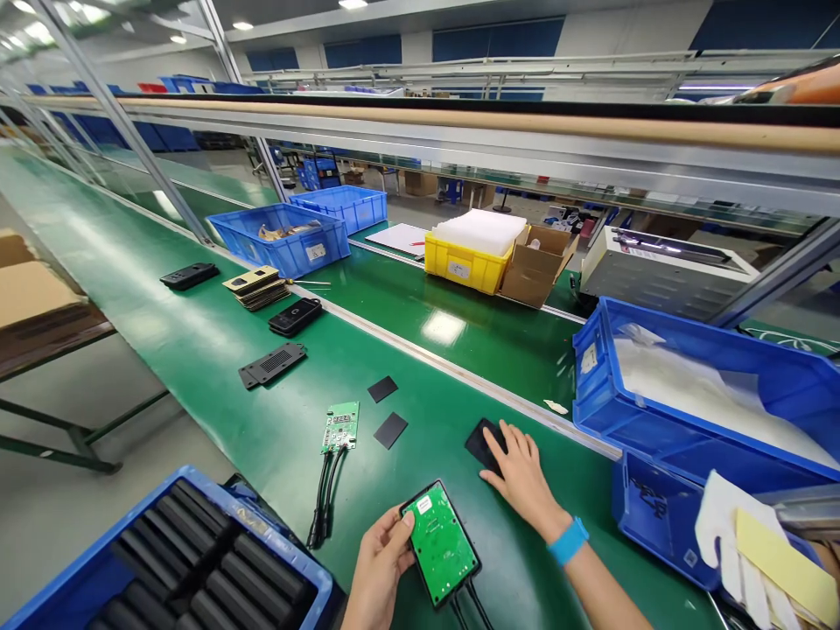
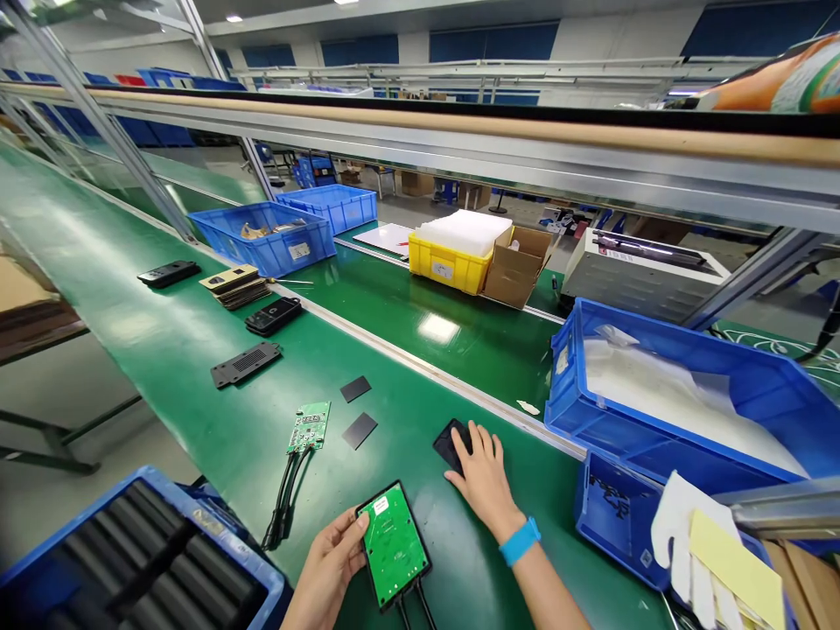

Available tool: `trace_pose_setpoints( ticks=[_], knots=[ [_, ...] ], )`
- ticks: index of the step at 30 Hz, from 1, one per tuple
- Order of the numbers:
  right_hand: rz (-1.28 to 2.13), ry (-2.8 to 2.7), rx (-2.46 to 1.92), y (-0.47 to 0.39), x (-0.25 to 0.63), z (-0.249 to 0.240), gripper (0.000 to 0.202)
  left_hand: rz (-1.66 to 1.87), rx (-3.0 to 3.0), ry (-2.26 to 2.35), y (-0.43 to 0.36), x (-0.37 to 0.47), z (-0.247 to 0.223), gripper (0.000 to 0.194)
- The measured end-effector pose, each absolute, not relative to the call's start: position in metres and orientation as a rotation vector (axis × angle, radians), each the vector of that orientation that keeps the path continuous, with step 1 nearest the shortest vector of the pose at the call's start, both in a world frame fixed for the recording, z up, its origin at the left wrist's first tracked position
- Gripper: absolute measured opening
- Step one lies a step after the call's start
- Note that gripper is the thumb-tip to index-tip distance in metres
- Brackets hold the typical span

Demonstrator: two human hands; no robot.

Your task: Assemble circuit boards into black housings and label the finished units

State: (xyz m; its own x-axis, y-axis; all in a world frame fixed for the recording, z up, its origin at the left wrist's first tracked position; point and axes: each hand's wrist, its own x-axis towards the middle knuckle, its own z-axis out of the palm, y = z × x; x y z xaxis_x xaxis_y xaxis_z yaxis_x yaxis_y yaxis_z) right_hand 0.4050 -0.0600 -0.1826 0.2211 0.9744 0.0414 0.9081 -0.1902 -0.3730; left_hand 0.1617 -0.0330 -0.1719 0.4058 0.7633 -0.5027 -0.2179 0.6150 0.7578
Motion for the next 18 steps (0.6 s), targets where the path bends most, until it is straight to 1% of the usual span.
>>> trace_pose_setpoints(
  ticks=[1,2,5,6,7,10,12,15,18],
  knots=[
    [0.361,-1.666,-2.131,-0.061,0.404,-0.177,0.054,0.674,0.671,0.947,-0.032,0.166,-0.170,0.042],
    [0.523,-1.582,-2.040,-0.063,0.400,-0.172,0.053,0.668,0.682,0.931,-0.032,0.171,-0.168,0.042],
    [1.273,-1.322,-1.570,-0.079,0.375,-0.158,0.055,0.667,0.721,0.888,-0.031,0.185,-0.161,0.041],
    [1.434,-1.217,-1.425,-0.085,0.365,-0.156,0.055,0.673,0.734,0.879,-0.031,0.188,-0.160,0.040],
    [1.511,-1.124,-1.322,-0.092,0.357,-0.155,0.054,0.680,0.745,0.874,-0.031,0.191,-0.159,0.038],
    [1.441,-0.935,-1.264,-0.105,0.346,-0.160,0.047,0.647,0.788,0.850,-0.037,0.194,-0.163,0.036],
    [1.401,-0.901,-1.280,-0.109,0.348,-0.164,0.044,0.566,0.841,0.818,-0.043,0.193,-0.174,0.040],
    [1.388,-0.891,-1.316,-0.110,0.352,-0.170,0.045,0.519,0.903,0.822,-0.054,0.192,-0.196,0.047],
    [1.321,-0.875,-1.429,-0.111,0.349,-0.176,0.048,0.581,0.923,0.894,-0.062,0.197,-0.214,0.047]
  ],
)
